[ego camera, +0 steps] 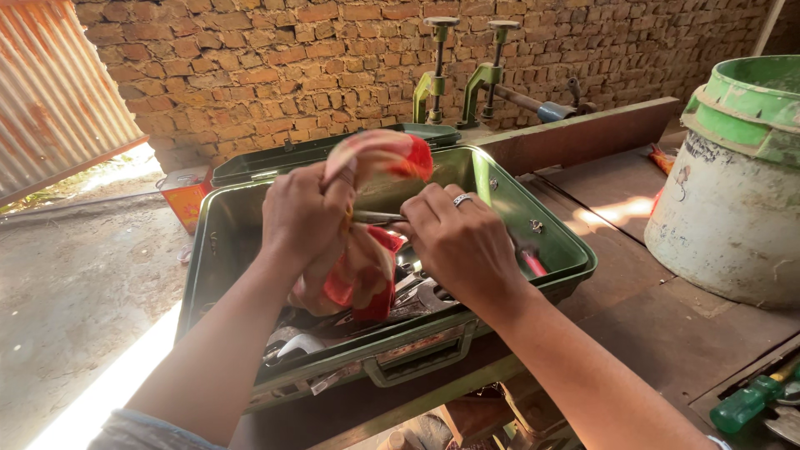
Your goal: The person wipes metal hand tools, including wrenches, pliers and screwdrivers, one at a time with a cloth inside an open green toolbox on a workbench, and places the wiped tools back into the toolbox.
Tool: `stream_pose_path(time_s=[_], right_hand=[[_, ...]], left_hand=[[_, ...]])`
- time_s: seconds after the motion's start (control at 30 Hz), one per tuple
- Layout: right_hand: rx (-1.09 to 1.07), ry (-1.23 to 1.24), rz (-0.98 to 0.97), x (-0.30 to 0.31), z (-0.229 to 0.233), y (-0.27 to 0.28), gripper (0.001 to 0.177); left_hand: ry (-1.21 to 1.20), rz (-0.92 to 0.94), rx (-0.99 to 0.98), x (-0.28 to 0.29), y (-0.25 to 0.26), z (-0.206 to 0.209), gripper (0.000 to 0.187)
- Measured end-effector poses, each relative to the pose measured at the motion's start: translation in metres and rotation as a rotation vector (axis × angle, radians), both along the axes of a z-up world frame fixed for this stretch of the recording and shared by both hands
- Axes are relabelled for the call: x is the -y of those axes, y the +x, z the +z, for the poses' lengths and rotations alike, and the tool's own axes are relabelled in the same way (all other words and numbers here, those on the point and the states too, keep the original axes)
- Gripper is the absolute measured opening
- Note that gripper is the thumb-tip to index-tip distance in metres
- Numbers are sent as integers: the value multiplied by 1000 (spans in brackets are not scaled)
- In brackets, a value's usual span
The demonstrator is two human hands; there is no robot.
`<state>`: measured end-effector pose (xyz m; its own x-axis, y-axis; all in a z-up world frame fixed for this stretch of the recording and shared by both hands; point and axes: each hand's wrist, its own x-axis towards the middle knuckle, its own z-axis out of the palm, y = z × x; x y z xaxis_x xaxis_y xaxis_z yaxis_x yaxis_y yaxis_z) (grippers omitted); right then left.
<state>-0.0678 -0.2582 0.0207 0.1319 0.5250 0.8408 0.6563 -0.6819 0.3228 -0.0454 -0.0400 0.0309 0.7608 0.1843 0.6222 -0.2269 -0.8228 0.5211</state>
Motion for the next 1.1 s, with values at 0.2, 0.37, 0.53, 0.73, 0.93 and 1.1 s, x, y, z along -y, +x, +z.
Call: stream_pose_path(time_s=[0.2,0.37,0.53,0.73,0.93,1.1], right_hand=[[-435,43,-126,-2,-6,11,23],[-342,130,-199,1,-7,12,22],[-239,168,-74,2,-5,7,18],[-443,185,-68,2,-1,10,19],[-390,188,58,2,-8,11,19],[-432,57,-10,-2,-12,15,19]], left_hand=[[5,230,-24,-24,22,-16,28],[-1,201,-110,-40,26,-16,40],[-23,-396,8,-17,26,-19,45],[-610,-588,-165,-13,24,-10,37],[-627,-435,-354,-21,20,-3,20],[-515,-466,-307,-21,22,-7,30]])
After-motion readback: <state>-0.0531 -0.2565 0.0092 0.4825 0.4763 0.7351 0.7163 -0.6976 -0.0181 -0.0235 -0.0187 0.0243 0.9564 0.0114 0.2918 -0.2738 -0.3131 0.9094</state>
